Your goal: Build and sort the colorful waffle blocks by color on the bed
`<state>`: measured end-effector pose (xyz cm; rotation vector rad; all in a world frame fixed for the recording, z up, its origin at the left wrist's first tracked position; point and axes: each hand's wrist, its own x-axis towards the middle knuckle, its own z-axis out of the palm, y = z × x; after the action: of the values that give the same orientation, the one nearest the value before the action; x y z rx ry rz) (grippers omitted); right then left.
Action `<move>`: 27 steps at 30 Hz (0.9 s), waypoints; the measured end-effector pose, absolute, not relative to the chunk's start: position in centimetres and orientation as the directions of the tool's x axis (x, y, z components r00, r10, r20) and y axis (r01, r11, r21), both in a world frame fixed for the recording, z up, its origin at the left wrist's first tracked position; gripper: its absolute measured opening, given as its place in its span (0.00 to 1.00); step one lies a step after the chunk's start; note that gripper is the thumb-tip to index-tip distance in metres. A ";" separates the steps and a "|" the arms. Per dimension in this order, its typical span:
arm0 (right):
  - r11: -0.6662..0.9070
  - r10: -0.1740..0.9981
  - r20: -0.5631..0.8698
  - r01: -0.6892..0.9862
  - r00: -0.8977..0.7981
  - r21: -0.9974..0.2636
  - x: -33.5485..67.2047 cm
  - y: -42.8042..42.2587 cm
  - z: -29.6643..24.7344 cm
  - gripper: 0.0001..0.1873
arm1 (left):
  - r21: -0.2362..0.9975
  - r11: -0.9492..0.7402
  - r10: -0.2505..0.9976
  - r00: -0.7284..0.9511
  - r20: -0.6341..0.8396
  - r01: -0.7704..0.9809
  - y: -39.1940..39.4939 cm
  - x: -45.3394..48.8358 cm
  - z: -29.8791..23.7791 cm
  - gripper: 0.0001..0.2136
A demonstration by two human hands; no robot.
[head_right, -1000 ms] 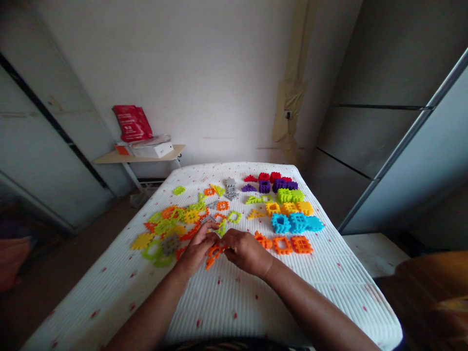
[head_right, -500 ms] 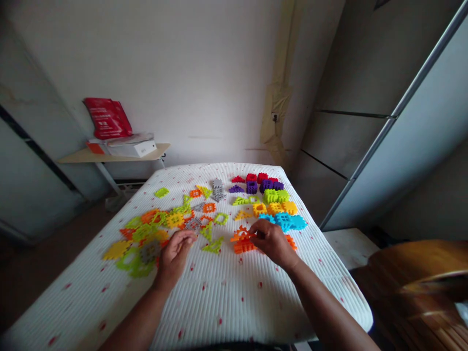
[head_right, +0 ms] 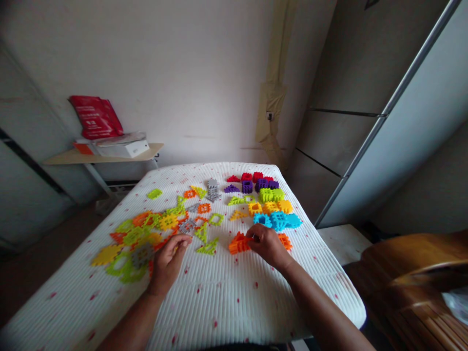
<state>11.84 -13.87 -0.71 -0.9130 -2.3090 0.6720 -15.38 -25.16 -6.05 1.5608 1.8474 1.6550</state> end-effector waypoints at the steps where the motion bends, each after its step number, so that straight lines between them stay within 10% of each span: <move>1: 0.640 0.729 0.310 0.447 -0.610 -0.625 11.8 -13.9 -0.8 0.08 | 0.814 -0.192 0.781 -0.416 0.465 0.549 -25.2 -15.3 -6.0 0.09; 20: 0.667 0.707 0.338 0.429 -0.621 -0.609 12.0 -14.0 -0.9 0.06 | 0.793 -0.202 0.764 -0.414 0.495 0.574 -25.4 -15.0 -5.5 0.08; 27: 0.859 0.497 0.564 0.278 -0.660 -0.431 11.0 -16.7 0.5 0.06 | 0.696 -0.156 0.643 -0.463 0.610 0.701 -26.1 -17.2 -3.3 0.09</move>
<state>10.96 -16.66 0.49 -0.5588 -2.3240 0.4022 -17.21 -26.15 -3.27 1.6531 2.0736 1.7784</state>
